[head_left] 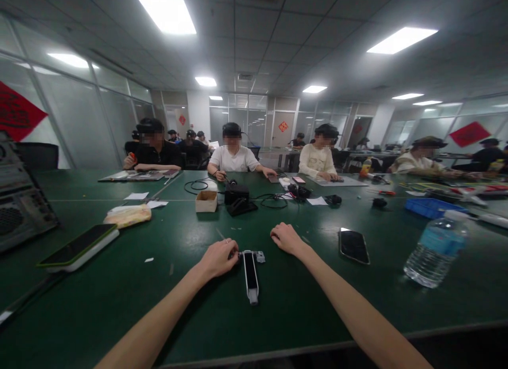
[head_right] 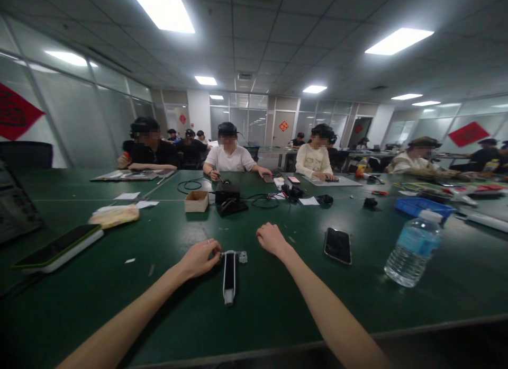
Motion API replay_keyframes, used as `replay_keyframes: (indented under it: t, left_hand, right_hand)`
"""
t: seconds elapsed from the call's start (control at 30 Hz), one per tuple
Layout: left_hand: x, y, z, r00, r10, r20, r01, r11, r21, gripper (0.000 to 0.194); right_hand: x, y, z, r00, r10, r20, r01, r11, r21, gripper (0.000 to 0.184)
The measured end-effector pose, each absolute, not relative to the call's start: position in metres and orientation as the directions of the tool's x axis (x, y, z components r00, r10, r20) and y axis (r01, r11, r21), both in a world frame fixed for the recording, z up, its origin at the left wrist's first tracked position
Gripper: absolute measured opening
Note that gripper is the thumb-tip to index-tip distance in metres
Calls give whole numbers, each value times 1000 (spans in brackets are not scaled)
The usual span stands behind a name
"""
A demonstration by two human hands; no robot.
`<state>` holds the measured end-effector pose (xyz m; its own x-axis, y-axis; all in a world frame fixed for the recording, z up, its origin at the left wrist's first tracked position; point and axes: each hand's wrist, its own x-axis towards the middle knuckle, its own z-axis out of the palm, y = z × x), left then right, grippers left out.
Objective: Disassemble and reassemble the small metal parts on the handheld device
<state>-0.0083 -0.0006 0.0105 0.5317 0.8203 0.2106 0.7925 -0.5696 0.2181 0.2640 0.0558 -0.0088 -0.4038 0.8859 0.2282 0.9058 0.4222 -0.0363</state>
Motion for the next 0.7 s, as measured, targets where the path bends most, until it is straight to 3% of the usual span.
replay_keyframes:
  t: [0.33, 0.53, 0.7]
  left_hand:
    - [-8, 0, 11, 533, 823, 195, 802, -565, 192, 15]
    - [-8, 0, 10, 548, 814, 191, 792, -579, 194, 16]
    - [-7, -1, 11, 550, 812, 197, 796, -581, 172, 16]
  right_hand:
    - [261, 47, -4, -439, 869, 229, 881, 466, -81, 19]
    - [256, 33, -2, -468, 830, 302, 770, 551, -321, 19]
    - [242, 18, 6, -506, 782, 363, 669, 622, -408, 19]
